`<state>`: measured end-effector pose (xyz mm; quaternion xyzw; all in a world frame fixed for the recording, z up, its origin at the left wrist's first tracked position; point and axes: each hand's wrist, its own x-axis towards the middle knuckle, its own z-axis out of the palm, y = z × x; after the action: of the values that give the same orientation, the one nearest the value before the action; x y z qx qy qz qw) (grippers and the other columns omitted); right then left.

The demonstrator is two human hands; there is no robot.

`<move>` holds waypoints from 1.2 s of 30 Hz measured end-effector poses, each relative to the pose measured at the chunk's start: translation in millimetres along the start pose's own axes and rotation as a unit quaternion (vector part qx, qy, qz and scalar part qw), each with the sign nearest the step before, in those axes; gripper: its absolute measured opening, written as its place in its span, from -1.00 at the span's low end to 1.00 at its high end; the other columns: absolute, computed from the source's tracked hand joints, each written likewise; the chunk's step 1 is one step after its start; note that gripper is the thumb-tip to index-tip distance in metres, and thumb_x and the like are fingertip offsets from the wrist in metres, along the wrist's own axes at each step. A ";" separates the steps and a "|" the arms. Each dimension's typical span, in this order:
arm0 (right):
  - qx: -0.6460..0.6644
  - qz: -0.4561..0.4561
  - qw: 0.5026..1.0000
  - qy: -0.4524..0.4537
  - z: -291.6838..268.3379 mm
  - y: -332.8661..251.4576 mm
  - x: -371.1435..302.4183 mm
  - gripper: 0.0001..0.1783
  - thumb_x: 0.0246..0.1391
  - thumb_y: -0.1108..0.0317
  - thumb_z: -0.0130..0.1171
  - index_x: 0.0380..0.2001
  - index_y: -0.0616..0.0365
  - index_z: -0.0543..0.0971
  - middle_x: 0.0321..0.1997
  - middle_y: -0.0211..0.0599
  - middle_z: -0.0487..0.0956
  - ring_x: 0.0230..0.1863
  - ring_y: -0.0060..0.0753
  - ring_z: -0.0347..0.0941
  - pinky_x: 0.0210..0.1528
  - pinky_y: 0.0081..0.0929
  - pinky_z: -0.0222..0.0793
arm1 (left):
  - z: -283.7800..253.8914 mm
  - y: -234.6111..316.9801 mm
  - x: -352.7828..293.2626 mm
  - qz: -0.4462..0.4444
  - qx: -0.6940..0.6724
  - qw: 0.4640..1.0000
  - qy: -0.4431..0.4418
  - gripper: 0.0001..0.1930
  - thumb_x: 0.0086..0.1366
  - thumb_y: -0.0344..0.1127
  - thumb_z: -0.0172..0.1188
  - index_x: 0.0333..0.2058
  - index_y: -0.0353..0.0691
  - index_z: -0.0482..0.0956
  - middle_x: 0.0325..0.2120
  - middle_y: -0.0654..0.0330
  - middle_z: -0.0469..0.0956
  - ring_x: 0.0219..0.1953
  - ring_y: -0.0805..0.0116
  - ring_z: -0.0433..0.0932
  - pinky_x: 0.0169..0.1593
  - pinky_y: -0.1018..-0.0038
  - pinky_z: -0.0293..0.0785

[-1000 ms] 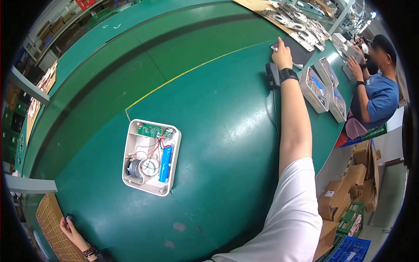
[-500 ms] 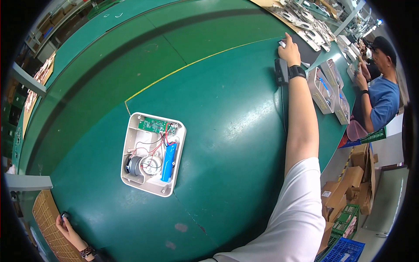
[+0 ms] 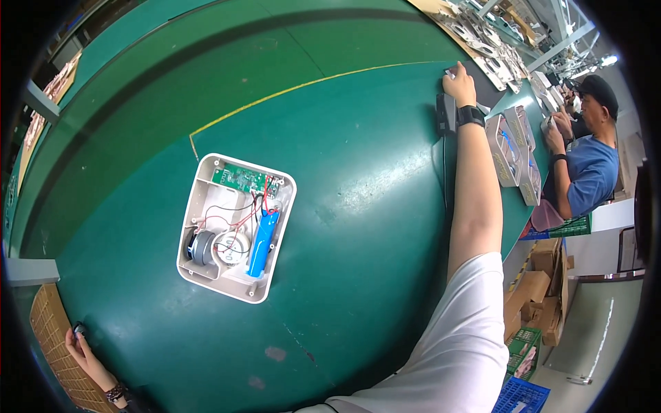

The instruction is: The person assembles a device by placing a speaker into a plastic housing, connecting its wires to a circuit board, and securing them with tape. They repeat this process for a second device.

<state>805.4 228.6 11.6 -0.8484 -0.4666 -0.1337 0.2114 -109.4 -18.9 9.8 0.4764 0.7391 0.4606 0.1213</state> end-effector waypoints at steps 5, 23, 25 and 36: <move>-0.038 0.006 0.999 -0.030 0.0 -6.6 3.1 -0.31 -0.05 0.14 -0.08 0.20 0.15 0.31 0.08 -0.21 0.52 0.15 -0.09 0.34 0.21 -0.30 0.23 | -3.8 0.8 2.5 -0.020 -0.021 1.000 -0.011 -0.65 0.41 -0.26 -0.03 0.10 -0.26 0.33 -0.05 0.18 0.42 0.01 0.42 0.37 0.13 0.51 0.22; -0.163 -0.023 0.986 0.009 -13.8 6.7 33.3 -0.79 -0.07 0.18 0.21 -0.38 -0.01 0.67 -0.28 -0.13 0.63 -0.19 -0.05 0.56 -0.12 -0.21 0.45 | -4.2 8.6 -6.1 -0.032 0.032 0.999 0.000 -0.64 0.42 -0.19 -0.05 0.10 -0.22 0.35 0.00 0.21 0.39 0.04 0.43 0.33 0.14 0.52 0.18; -0.196 -0.041 0.980 0.000 -15.9 1.3 41.2 -0.79 -0.06 0.17 0.22 -0.37 -0.01 0.67 -0.29 -0.13 0.63 -0.18 -0.07 0.56 -0.12 -0.21 0.45 | -3.5 9.5 -6.4 -0.028 0.036 0.999 0.004 -0.64 0.42 -0.19 -0.05 0.10 -0.20 0.35 0.01 0.21 0.39 0.05 0.42 0.33 0.14 0.51 0.18; -0.097 -0.029 0.995 0.019 -9.2 36.3 39.3 -0.76 -0.03 0.14 0.24 -0.33 0.02 0.65 -0.26 -0.15 0.64 -0.18 -0.07 0.56 -0.11 -0.20 0.46 | -12.8 -0.7 -4.0 -0.009 0.095 0.995 0.003 -0.58 0.43 -0.12 -0.13 0.16 -0.19 0.31 0.11 0.21 0.32 0.16 0.40 0.26 0.22 0.47 0.11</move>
<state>856.7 235.8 27.8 -0.8481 -0.4720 -0.2006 0.1331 -115.7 -29.4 15.2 0.4776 0.7842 0.3886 0.0772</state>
